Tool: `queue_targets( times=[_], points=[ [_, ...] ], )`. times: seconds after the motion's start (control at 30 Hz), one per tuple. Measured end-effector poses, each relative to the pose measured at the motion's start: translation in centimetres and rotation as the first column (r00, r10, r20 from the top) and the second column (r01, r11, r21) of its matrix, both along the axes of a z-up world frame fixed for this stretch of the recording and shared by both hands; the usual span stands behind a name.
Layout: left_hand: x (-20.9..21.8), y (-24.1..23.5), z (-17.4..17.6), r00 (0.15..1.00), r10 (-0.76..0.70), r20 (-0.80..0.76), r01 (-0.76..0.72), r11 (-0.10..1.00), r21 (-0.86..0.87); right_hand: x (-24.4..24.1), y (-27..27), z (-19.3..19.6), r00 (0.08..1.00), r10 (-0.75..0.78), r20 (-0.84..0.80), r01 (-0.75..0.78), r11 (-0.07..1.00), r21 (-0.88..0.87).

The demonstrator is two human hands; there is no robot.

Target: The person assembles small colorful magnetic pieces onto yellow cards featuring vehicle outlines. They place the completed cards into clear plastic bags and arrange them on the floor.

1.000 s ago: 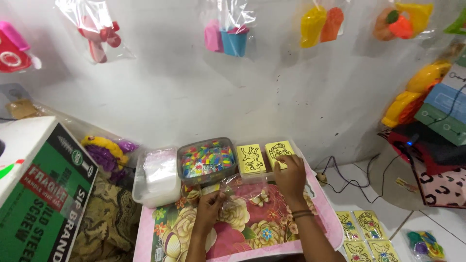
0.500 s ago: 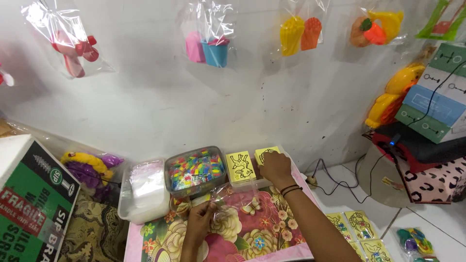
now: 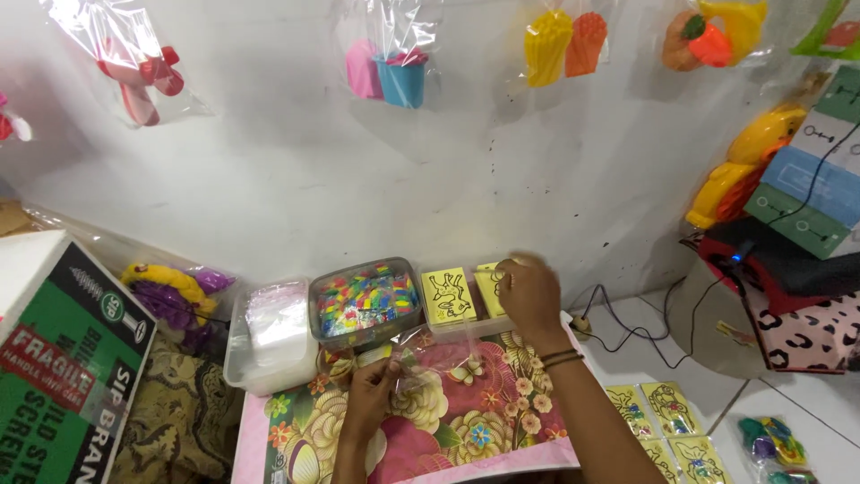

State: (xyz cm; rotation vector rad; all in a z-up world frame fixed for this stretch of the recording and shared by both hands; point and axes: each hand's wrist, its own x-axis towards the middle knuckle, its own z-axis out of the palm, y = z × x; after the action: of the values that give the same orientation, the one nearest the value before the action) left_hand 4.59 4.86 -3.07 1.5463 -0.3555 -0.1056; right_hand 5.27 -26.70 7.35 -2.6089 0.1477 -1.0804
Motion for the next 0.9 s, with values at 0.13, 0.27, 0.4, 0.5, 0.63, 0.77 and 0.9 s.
queue_targets(
  times=[0.13, 0.27, 0.4, 0.5, 0.63, 0.77, 0.9],
  points=[
    [0.4, 0.2, -0.4, 0.996, -0.042, 0.083, 0.044, 0.999, -0.027, -4.1, 1.8, 1.4, 0.959, 0.139, 0.248, -0.183, 0.969, 0.163],
    [0.7, 0.5, -1.7, 0.991, -0.092, 0.098, 0.103, 0.987, -0.12, -5.5, 3.2, -3.4, 0.912, 0.268, 0.311, -0.411, 0.565, 0.716],
    [0.3, 0.6, -1.0, 0.993, -0.069, 0.092, 0.077, 0.994, -0.079, -6.2, 4.2, -6.3, 0.861, 0.42, 0.288, -0.443, 0.34, 0.83],
    [0.4, 0.5, -1.2, 0.994, -0.057, 0.091, 0.065, 0.994, -0.086, -5.3, 4.3, -8.0, 0.859, 0.4, 0.319, -0.464, 0.347, 0.815],
    [1.0, 0.4, -1.7, 0.993, -0.049, 0.104, 0.058, 0.995, -0.082, -5.4, 4.5, -9.1, 0.817, 0.394, 0.42, -0.494, 0.105, 0.863],
    [1.2, 0.5, -2.2, 0.989, -0.047, 0.138, 0.058, 0.995, -0.079, -5.5, 3.6, -10.2, 0.81, 0.249, 0.531, -0.514, -0.136, 0.847],
    [0.4, 0.5, -0.7, 0.993, -0.051, 0.104, 0.059, 0.996, -0.072, -5.3, 2.0, -12.3, 0.808, 0.065, 0.586, -0.537, -0.33, 0.777]
  ],
)
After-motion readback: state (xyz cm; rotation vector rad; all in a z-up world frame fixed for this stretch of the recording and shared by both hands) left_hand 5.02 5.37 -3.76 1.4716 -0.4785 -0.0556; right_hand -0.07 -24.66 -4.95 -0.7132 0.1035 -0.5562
